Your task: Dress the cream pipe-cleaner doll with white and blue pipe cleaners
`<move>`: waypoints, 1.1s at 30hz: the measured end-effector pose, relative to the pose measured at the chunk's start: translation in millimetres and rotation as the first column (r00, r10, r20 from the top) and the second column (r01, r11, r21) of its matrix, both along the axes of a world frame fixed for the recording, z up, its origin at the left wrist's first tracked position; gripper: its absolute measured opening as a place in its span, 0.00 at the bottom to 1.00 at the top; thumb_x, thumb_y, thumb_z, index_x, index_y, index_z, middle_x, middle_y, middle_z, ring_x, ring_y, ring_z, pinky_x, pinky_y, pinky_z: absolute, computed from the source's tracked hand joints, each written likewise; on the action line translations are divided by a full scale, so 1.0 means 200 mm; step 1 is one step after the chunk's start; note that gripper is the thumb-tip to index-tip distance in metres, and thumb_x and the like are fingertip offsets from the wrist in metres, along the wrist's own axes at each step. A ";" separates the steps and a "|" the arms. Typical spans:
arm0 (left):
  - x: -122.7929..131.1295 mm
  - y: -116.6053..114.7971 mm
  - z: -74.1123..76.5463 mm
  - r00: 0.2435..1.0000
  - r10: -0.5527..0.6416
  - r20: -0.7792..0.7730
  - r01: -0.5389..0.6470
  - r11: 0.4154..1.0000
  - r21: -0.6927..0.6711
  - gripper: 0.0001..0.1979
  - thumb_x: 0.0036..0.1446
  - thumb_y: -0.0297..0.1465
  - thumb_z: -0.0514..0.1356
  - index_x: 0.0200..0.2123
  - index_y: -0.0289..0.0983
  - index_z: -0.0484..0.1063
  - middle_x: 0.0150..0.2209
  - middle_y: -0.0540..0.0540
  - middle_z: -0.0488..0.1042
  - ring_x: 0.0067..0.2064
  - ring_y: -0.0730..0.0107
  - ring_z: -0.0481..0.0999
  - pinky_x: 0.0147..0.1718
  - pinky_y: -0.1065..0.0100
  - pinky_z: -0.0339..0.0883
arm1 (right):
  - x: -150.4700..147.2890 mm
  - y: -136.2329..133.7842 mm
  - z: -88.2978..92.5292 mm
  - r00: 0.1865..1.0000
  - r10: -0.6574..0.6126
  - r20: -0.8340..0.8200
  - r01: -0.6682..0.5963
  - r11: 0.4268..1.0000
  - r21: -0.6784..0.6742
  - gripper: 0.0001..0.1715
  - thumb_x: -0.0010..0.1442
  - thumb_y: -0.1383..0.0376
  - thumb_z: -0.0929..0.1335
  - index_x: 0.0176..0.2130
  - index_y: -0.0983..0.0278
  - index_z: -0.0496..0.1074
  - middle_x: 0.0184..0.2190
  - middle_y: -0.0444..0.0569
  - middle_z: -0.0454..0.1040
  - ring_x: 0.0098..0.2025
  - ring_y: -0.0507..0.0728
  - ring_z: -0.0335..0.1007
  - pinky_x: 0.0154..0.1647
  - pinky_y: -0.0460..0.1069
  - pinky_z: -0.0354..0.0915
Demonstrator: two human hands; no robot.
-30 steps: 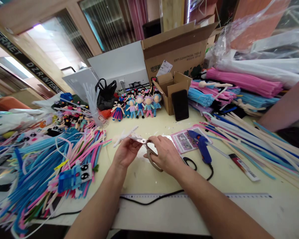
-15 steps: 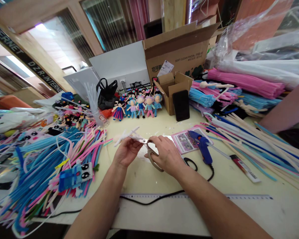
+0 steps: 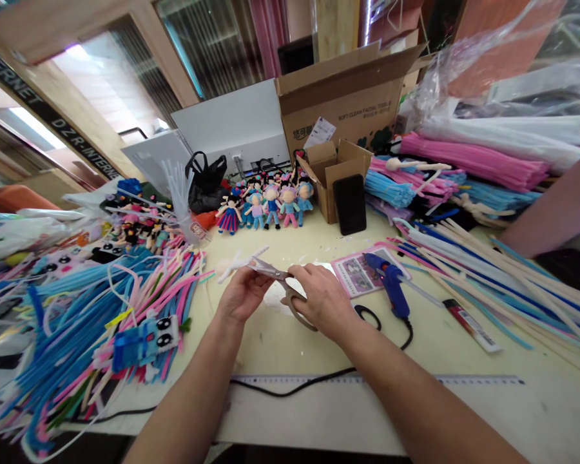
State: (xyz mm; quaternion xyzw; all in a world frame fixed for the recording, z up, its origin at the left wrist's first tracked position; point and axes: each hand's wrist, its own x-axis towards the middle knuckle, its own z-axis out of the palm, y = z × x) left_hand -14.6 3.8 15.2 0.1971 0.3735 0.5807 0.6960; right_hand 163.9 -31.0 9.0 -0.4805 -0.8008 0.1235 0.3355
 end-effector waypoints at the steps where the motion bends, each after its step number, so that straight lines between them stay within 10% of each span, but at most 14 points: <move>1: 0.00 0.00 0.00 1.000 0.003 -0.004 -0.003 1.000 0.002 0.03 0.47 0.23 0.59 0.23 0.34 0.70 0.23 0.48 0.77 0.28 0.71 0.77 0.38 0.67 0.70 | 0.00 0.00 0.00 1.000 0.000 0.003 0.000 1.000 0.001 0.18 0.54 0.62 0.71 0.44 0.60 0.66 0.36 0.48 0.71 0.39 0.58 0.65 0.40 0.50 0.58; 24: -0.01 0.01 0.02 0.998 0.055 0.007 -0.054 0.996 -0.067 0.06 0.49 0.24 0.58 0.21 0.34 0.69 0.20 0.49 0.75 0.30 0.70 0.78 0.38 0.66 0.70 | 0.02 0.00 0.02 0.986 -0.100 -0.134 0.087 0.991 -0.099 0.18 0.52 0.57 0.72 0.42 0.59 0.67 0.28 0.42 0.70 0.30 0.53 0.66 0.31 0.46 0.57; 33: -0.09 0.08 0.00 0.970 0.241 -0.017 -0.240 0.970 0.036 0.06 0.52 0.30 0.58 0.24 0.36 0.68 0.22 0.52 0.74 0.29 0.72 0.77 0.29 0.71 0.66 | 0.05 0.02 0.01 0.956 -0.179 0.235 0.203 0.976 -0.081 0.15 0.56 0.65 0.65 0.45 0.62 0.67 0.36 0.51 0.72 0.40 0.60 0.67 0.35 0.50 0.57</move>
